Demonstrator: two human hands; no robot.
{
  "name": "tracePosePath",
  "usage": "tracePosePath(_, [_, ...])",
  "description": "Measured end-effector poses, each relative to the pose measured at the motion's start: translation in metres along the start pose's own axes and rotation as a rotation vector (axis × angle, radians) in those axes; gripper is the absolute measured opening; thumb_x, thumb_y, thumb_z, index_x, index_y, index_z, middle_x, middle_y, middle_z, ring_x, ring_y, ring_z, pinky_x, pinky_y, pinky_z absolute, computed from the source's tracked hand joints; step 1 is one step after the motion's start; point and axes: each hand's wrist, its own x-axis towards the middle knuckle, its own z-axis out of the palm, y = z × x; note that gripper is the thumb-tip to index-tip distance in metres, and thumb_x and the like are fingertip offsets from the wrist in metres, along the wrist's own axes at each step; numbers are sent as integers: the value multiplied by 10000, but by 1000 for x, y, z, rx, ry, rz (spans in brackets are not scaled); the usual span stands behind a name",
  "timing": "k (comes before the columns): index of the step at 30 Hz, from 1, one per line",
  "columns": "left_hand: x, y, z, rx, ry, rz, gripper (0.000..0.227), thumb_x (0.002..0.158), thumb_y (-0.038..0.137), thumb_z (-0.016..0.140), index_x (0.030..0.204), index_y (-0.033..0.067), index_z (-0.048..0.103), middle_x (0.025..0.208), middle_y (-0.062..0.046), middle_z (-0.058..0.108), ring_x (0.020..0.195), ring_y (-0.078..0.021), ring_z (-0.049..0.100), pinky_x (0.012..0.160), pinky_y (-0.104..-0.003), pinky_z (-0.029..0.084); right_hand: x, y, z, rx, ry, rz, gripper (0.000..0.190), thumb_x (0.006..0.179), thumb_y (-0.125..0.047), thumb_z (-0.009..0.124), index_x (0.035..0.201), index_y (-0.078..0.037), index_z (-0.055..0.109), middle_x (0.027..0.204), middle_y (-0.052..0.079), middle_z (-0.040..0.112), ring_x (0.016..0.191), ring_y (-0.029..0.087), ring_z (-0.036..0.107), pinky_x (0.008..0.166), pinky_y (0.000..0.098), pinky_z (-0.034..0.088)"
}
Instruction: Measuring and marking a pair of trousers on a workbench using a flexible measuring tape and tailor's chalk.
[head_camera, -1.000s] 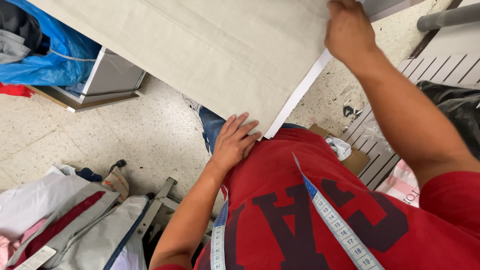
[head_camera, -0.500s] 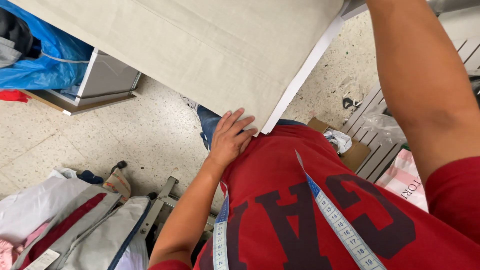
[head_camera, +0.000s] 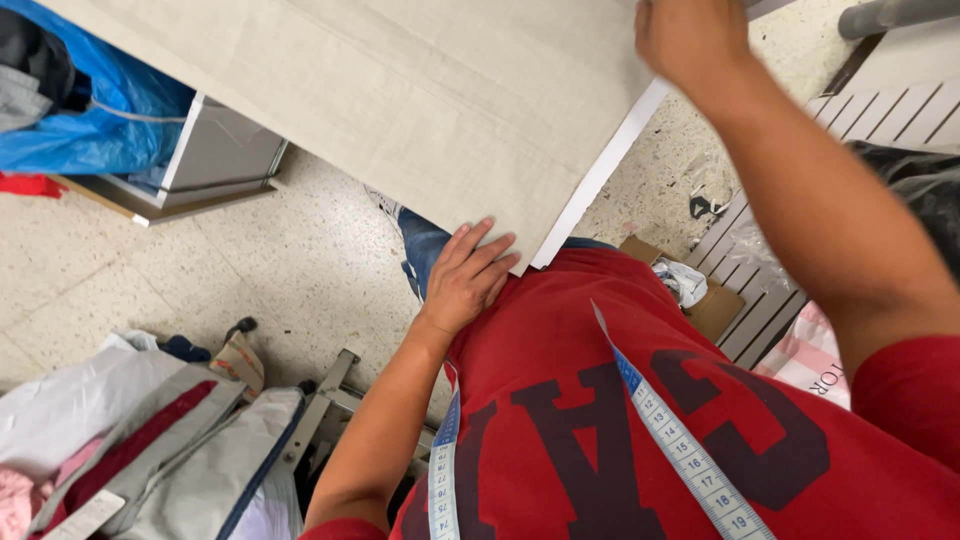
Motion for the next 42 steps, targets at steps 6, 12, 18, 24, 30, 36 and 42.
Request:
tracePosePath(6, [0,3,3,-15,3,17,102,1017,90,726,1107,119,765,1301,-22,705,1348,-320,574,1163,-482,430,-49,-72,-28,258,-317,182,832,1128,-596,360,1667,-67,12,1730,240,-2,1605,428,-7,1301,582,-22])
tracePosePath(12, [12,2,4,-39,-29,75,120,992,68,770,1105,108,769,1263,-20,721,1334,-309,583,1172,-475,422,-42,-64,-34,274,-297,102,865,1091,-611,313,1643,19,97,1689,341,106,1554,541,98,1244,606,0])
tracePosePath(18, [15,5,-12,-57,-26,101,122,1023,44,678,1081,110,761,1181,-14,742,1290,-305,613,1172,-462,397,-51,-55,-19,397,0,-8,788,1073,-375,684,1611,28,273,1590,348,382,1454,545,333,1195,645,109])
tracePosePath(24, [4,0,-10,-47,-111,97,126,1003,39,716,1111,90,755,1208,-29,733,1316,-320,602,1167,-483,421,-56,-50,-10,455,88,-38,712,1017,-279,699,1574,49,401,1548,336,422,1417,540,349,1181,647,141])
tracePosePath(30, [-4,3,-11,-60,-108,110,105,1022,92,696,1104,113,759,1207,-5,734,1310,-300,608,1164,-468,420,-56,-47,-4,427,62,-51,713,1053,-332,667,1580,58,387,1560,370,394,1429,561,337,1173,671,142])
tracePosePath(36, [-12,-1,-2,1,-82,100,105,998,36,718,1084,79,760,1220,-39,730,1282,-315,625,1159,-469,432,-56,-47,-5,377,75,-75,708,1064,-324,682,1583,49,376,1534,370,415,1397,577,373,1161,679,195])
tracePosePath(42, [-23,24,1,-369,281,-1033,556,874,261,771,1316,38,518,1269,-118,552,1185,-237,570,1026,-346,490,-69,-64,-20,358,153,-73,677,1067,-289,755,1511,177,546,1586,382,370,1469,549,298,1208,648,112])
